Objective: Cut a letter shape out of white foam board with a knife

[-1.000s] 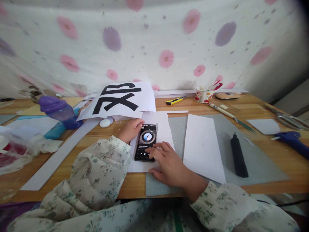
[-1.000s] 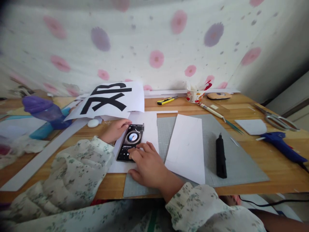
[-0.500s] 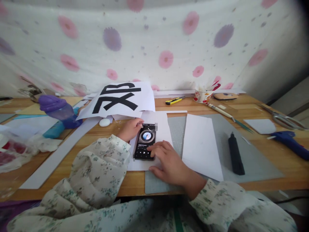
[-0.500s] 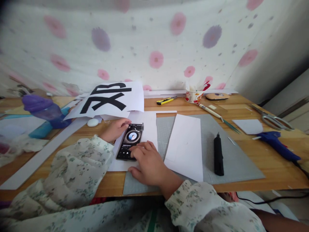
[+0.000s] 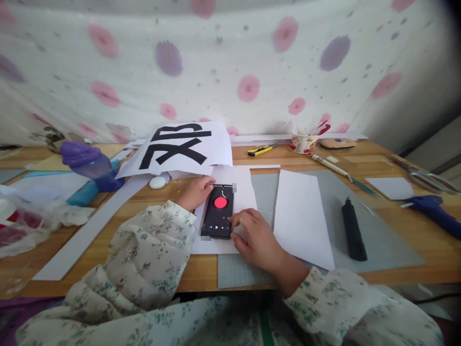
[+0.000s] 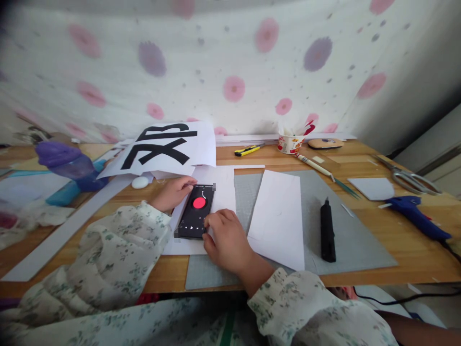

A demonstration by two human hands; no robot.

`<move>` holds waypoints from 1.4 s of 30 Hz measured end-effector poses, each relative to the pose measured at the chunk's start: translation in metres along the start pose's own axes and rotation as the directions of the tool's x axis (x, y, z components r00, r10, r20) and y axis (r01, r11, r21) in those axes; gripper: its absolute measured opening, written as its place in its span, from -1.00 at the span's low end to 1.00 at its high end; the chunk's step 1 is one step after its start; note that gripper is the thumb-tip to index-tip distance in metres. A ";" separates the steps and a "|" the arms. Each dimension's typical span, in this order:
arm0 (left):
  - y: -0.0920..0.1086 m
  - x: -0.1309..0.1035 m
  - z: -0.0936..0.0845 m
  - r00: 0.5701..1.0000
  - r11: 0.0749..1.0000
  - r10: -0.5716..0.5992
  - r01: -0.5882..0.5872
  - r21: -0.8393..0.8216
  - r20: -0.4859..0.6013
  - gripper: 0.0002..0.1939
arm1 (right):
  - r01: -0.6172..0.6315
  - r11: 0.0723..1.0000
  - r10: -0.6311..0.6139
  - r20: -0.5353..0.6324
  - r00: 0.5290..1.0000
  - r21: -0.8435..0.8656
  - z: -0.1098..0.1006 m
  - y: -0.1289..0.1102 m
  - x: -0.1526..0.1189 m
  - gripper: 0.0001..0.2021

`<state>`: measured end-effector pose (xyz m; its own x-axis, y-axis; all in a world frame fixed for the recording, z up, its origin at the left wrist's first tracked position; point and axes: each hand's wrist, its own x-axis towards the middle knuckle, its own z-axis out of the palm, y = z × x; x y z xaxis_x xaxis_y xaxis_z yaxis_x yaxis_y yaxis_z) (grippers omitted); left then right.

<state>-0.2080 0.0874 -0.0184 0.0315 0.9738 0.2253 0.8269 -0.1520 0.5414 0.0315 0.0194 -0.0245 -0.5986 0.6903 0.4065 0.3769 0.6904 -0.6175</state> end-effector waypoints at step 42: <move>0.000 0.003 -0.004 0.999 0.993 0.006 -0.010 0.120 0.037 -0.67 | 0.054 0.917 -0.007 0.119 0.993 -0.395 0.019 -0.010 0.002 -0.86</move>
<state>-0.2105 0.0900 -0.0145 0.0571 0.9784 0.1987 0.8880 -0.1407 0.4378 0.0126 0.0097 -0.0304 -0.6811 0.6548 0.3277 0.5924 0.7558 -0.2789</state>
